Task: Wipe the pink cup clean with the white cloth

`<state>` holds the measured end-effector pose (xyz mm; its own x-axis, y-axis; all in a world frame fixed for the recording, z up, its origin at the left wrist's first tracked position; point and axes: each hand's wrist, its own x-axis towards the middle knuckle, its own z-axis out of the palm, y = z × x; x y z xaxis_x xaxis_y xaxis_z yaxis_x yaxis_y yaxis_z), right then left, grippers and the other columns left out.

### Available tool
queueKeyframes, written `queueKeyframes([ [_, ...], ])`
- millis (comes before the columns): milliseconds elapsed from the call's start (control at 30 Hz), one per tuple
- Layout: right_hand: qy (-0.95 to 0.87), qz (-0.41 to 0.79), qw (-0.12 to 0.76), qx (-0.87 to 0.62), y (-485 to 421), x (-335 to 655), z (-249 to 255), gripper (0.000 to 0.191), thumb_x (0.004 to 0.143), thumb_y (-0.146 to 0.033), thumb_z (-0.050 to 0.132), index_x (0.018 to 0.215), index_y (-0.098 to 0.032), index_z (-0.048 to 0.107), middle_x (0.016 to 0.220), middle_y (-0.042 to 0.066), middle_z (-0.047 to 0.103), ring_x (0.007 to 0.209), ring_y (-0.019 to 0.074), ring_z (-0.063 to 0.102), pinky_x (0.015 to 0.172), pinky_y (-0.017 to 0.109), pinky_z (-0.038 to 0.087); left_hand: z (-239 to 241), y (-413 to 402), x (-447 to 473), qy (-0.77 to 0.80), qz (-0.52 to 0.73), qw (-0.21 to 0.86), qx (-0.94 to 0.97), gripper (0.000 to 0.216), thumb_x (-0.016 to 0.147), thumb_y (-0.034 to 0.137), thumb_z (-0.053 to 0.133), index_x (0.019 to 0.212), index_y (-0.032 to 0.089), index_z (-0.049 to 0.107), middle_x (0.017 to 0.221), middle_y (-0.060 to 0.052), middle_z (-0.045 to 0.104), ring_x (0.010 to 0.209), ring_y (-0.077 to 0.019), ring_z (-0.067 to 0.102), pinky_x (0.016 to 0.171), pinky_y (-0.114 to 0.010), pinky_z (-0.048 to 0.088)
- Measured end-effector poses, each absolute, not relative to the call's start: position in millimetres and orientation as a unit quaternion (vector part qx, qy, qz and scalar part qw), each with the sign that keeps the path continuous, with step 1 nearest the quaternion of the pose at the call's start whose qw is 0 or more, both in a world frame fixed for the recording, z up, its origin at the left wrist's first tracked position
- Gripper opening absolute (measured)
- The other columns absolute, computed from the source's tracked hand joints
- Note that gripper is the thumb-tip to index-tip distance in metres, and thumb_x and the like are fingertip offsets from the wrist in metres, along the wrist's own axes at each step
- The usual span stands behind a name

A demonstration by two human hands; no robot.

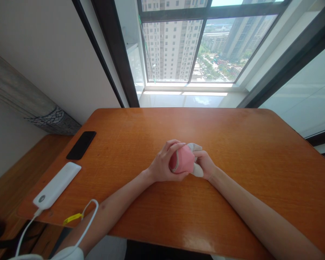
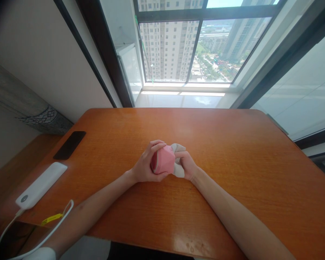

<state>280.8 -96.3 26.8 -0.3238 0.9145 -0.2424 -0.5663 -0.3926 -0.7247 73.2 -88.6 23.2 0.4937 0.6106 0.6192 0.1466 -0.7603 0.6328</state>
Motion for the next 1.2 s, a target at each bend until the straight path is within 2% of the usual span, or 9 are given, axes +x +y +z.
queueKeyframes([
  [233,-0.277,0.755,0.497,-0.326,-99.7,275.9,37.0,0.019,0.059,-0.007,0.073,0.070,-0.022,0.070,0.065,-0.004,0.072,0.055,0.0148,0.065,0.051,0.025,0.054,19.2,-90.9,74.2,0.267,0.446,0.365,0.773,0.096,0.086,0.058,0.082,0.164,0.029,0.035,0.148,-0.015,0.056,0.132,-0.0338,0.064,0.117,-0.057,0.055],
  [367,-0.265,0.751,0.507,-0.331,-101.7,275.0,37.5,0.018,0.058,-0.008,0.072,0.069,-0.023,0.070,0.064,-0.004,0.072,0.053,0.0142,0.064,0.049,0.024,0.052,15.3,-89.2,71.1,0.246,0.418,0.361,0.796,0.115,0.084,0.061,0.086,0.172,0.031,0.017,0.165,-0.020,0.043,0.146,-0.0385,0.056,0.124,-0.061,0.050],
  [567,-0.240,0.753,0.518,-0.325,-100.5,279.1,31.1,0.017,0.058,-0.008,0.073,0.067,-0.022,0.070,0.062,-0.004,0.071,0.050,0.0126,0.059,0.046,0.022,0.048,9.3,-82.5,69.0,0.202,0.394,0.241,0.864,0.151,0.063,0.068,0.100,0.174,0.037,0.003,0.180,-0.025,0.017,0.166,-0.0489,0.034,0.126,-0.071,0.046],
  [667,-0.238,0.758,0.516,-0.320,-100.0,280.7,27.6,0.016,0.060,-0.008,0.073,0.069,-0.021,0.071,0.063,-0.003,0.072,0.051,0.0132,0.061,0.046,0.023,0.049,6.5,-75.3,62.9,0.186,0.388,0.142,0.891,0.144,0.068,0.067,0.098,0.174,0.043,0.003,0.184,-0.023,0.010,0.167,-0.0489,0.032,0.120,-0.070,0.053],
  [800,-0.252,0.769,0.497,-0.314,-99.7,283.0,24.9,0.015,0.064,-0.009,0.071,0.073,-0.022,0.071,0.065,-0.002,0.073,0.053,0.0153,0.063,0.049,0.025,0.053,6.0,-66.9,53.2,0.112,0.369,0.003,0.923,0.124,0.084,0.056,0.090,0.173,0.049,0.004,0.187,-0.014,0.003,0.172,-0.0474,0.021,0.124,-0.073,0.049],
  [933,-0.260,0.778,0.480,-0.312,-99.7,286.3,23.6,0.014,0.067,-0.011,0.071,0.076,-0.022,0.071,0.070,-0.001,0.074,0.057,0.0167,0.066,0.053,0.027,0.056,9.9,-66.5,50.8,0.098,0.350,-0.054,0.930,0.105,0.091,0.035,0.085,0.169,0.050,0.017,0.186,-0.010,0.008,0.173,-0.0453,0.016,0.122,-0.069,0.054],
  [1033,-0.252,0.789,0.466,-0.311,-99.7,287.9,23.4,0.017,0.068,-0.012,0.072,0.082,-0.022,0.073,0.078,0.000,0.078,0.062,0.0174,0.069,0.058,0.028,0.058,12.9,-67.8,51.7,0.105,0.366,-0.082,0.921,0.089,0.092,0.021,0.081,0.164,0.043,0.034,0.183,-0.011,0.016,0.172,-0.0418,0.024,0.119,-0.060,0.059],
  [1133,-0.248,0.798,0.457,-0.305,-99.8,288.1,23.8,0.021,0.068,-0.012,0.071,0.087,-0.020,0.075,0.079,0.001,0.079,0.063,0.0180,0.070,0.058,0.028,0.059,13.2,-67.3,51.7,0.102,0.385,-0.078,0.914,0.077,0.091,0.031,0.084,0.158,0.039,0.046,0.178,-0.015,0.029,0.163,-0.0403,0.040,0.115,-0.059,0.061],
  [1200,-0.259,0.797,0.454,-0.303,-99.9,287.9,24.2,0.022,0.069,-0.012,0.071,0.088,-0.019,0.075,0.078,0.001,0.078,0.061,0.0184,0.070,0.058,0.029,0.059,12.2,-66.7,51.5,0.113,0.393,-0.067,0.910,0.076,0.090,0.042,0.086,0.156,0.042,0.049,0.174,-0.013,0.037,0.155,-0.0388,0.048,0.113,-0.059,0.062],
])
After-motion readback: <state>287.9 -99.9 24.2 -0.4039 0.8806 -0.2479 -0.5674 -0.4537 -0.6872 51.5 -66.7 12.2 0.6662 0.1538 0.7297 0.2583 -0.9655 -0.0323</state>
